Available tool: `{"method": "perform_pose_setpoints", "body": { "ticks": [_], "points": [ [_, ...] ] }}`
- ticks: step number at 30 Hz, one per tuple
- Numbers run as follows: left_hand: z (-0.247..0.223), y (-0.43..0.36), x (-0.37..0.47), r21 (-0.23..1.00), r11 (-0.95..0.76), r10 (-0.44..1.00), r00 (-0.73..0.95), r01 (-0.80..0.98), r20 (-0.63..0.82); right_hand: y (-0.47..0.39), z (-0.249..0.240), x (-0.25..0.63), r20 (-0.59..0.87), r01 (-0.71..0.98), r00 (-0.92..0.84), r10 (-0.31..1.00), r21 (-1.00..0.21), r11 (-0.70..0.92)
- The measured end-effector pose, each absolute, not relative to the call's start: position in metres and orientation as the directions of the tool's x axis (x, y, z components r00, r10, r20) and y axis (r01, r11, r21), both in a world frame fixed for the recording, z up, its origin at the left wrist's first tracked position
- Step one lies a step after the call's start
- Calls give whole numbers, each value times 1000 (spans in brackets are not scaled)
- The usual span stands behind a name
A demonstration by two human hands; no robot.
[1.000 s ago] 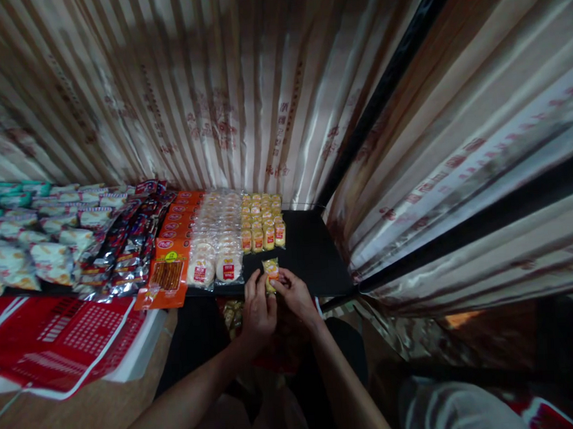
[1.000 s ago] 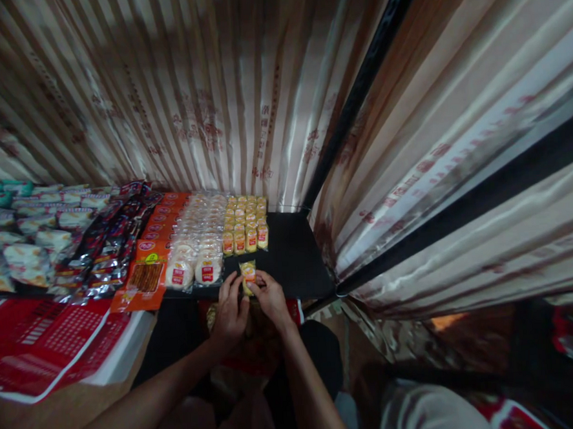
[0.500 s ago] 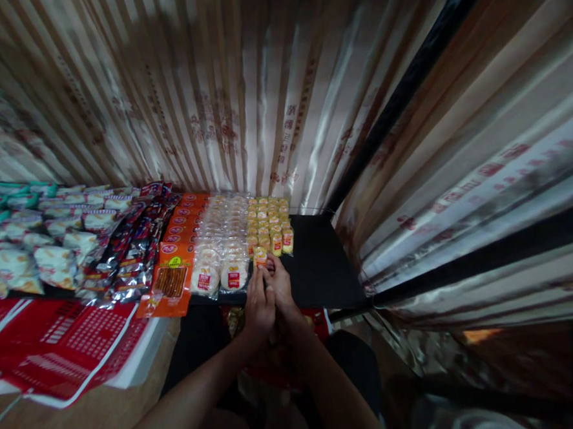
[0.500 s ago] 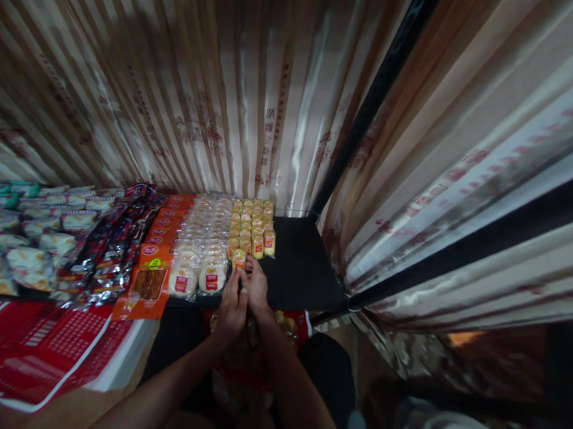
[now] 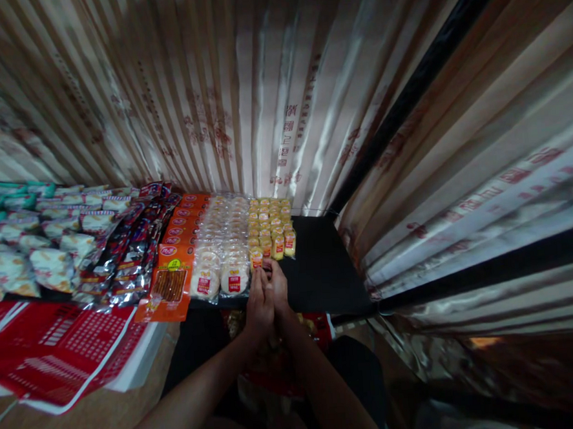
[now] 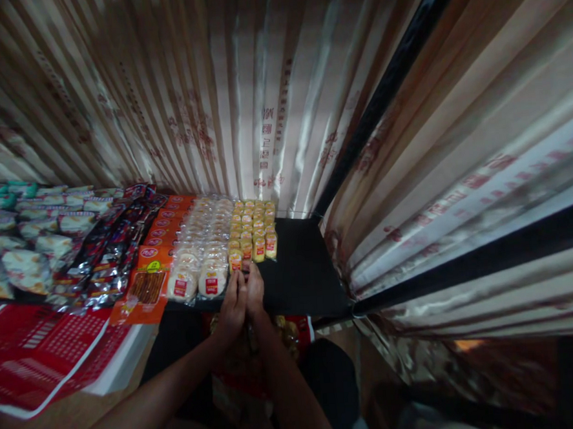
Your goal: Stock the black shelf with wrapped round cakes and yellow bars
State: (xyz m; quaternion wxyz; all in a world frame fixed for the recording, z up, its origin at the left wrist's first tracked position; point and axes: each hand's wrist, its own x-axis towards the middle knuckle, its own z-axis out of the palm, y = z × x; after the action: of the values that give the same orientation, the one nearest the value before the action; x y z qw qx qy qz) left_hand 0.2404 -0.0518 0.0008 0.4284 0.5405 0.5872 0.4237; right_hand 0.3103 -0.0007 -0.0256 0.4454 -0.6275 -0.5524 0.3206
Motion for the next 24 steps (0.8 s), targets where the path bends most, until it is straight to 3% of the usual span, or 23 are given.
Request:
{"method": "perform_pose_setpoints", "body": {
  "ticks": [6, 18, 24],
  "points": [
    [-3, -51, 240, 975, -10, 998, -56, 221, 23, -8, -27, 309, 225, 453, 214, 951, -885, 108],
    [-10, -46, 240, 965, 5, 998, -55, 261, 10, -6, -33, 312, 304, 561, 88, 949, -802, 205],
    [-10, -46, 239, 943, 42, 995, -98, 331, -10, -11, -30, 310, 263, 587, 102, 959, -795, 156]
  ]
}}
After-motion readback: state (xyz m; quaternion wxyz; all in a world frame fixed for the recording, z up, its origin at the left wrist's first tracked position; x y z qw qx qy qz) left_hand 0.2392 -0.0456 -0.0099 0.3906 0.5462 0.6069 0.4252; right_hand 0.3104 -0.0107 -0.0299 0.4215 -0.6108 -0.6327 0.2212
